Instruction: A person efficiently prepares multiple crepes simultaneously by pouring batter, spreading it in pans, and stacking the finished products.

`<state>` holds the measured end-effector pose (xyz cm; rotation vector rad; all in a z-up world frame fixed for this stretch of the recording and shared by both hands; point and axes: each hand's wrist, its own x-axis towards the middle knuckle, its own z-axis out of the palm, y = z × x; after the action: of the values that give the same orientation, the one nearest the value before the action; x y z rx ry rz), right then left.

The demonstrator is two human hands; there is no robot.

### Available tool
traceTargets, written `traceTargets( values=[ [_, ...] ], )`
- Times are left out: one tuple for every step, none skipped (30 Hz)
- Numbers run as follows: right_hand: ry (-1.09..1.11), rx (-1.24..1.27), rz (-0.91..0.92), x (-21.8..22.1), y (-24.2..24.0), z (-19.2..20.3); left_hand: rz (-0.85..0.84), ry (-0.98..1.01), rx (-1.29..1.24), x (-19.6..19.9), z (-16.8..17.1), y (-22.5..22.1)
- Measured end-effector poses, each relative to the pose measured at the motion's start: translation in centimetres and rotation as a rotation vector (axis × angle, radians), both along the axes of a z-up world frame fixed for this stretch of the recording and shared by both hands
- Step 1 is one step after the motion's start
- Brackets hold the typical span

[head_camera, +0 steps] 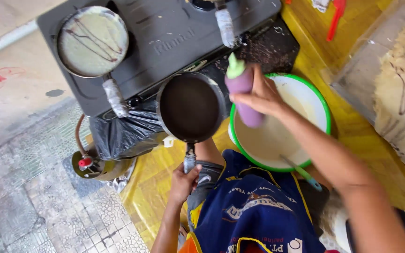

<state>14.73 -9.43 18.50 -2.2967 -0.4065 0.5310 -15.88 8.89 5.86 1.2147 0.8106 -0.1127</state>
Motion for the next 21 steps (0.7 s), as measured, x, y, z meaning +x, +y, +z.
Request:
traceTargets(
  values=[
    [0.003, -0.008, -0.018, -1.4, -1.1, 1.7, -0.018, 0.003, -0.008, 0.5, -0.9, -0.8],
    [0.069, -0.369, 0.223, -2.8, -2.3, 3.4, -0.128, 0.062, -0.043, 1.1, -1.8, -1.6],
    [0.148, -0.727, 0.458, -4.3, -3.6, 5.1, -0.244, 0.123, -0.077, 1.6, -2.7, -2.6],
    [0.164, -0.732, 0.437, -5.0, -5.9, 2.4, -0.269, 0.129, -0.086, 1.9, -3.6, -4.0],
    [0.125, -0.839, 0.544, -5.5, -7.9, -0.2, -0.353, 0.147, -0.110, 2.4, -4.6, -5.3],
    [0.085, -0.945, 0.652, -6.1, -10.0, -2.8, -0.438, 0.164, -0.135, 2.8, -5.5, -6.6],
    [0.095, -0.947, 0.643, -5.4, -11.2, -3.4, -0.450, 0.167, -0.139, 3.5, -5.1, -7.6],
    [0.024, -0.996, 0.538, -4.6, -12.5, -4.1, -0.511, 0.158, -0.132, 4.2, -4.8, -8.6],
    [-0.050, -1.045, 0.436, -3.9, -13.7, -4.7, -0.569, 0.148, -0.127, 5.0, -4.5, -9.6],
    [-0.042, -1.050, 0.430, -4.3, -14.4, -3.2, -0.578, 0.149, -0.133, 5.1, -4.1, -10.3],
    [0.001, -1.055, 0.409, -4.5, -14.7, -1.7, -0.619, 0.145, -0.145, 5.5, -3.8, -10.8],
    [0.043, -1.060, 0.387, -4.6, -15.0, -0.1, -0.660, 0.141, -0.157, 5.8, -3.4, -11.2],
    [0.044, -1.058, 0.390, -5.8, -15.7, -0.2, -0.658, 0.144, -0.155, 6.0, -3.1, -11.4],
    [0.126, -1.033, 0.451, -7.0, -16.4, -0.2, -0.669, 0.144, -0.157, 6.1, -2.8, -11.6],
    [0.206, -1.007, 0.504, -8.1, -17.2, -0.2, -0.686, 0.140, -0.158, 6.5, -2.6, -11.8],
    [0.206, -1.006, 0.500, -7.4, -17.1, 0.9, -0.690, 0.138, -0.155, 6.9, -2.3, -11.6],
    [0.184, -1.040, 0.400, -7.0, -17.1, 2.1, -0.691, 0.133, -0.148, 7.0, -2.0, -11.5],
    [0.162, -1.072, 0.300, -6.6, -17.1, 3.2, -0.693, 0.127, -0.141, 7.1, -1.6, -11.4],
    [0.165, -1.071, 0.302, -6.8, -17.5, 3.3, -0.692, 0.130, -0.142, 7.0, -1.3, -11.4],
    [0.189, -1.078, 0.307, -7.0, -17.7, 3.4, -0.684, 0.130, -0.152, 6.8, -0.9, -11.3],
    [0.202, -1.084, 0.315, -6.7, -17.8, 3.7, -0.667, 0.123, -0.159, 7.2, -0.4, -11.1]
  ],
)
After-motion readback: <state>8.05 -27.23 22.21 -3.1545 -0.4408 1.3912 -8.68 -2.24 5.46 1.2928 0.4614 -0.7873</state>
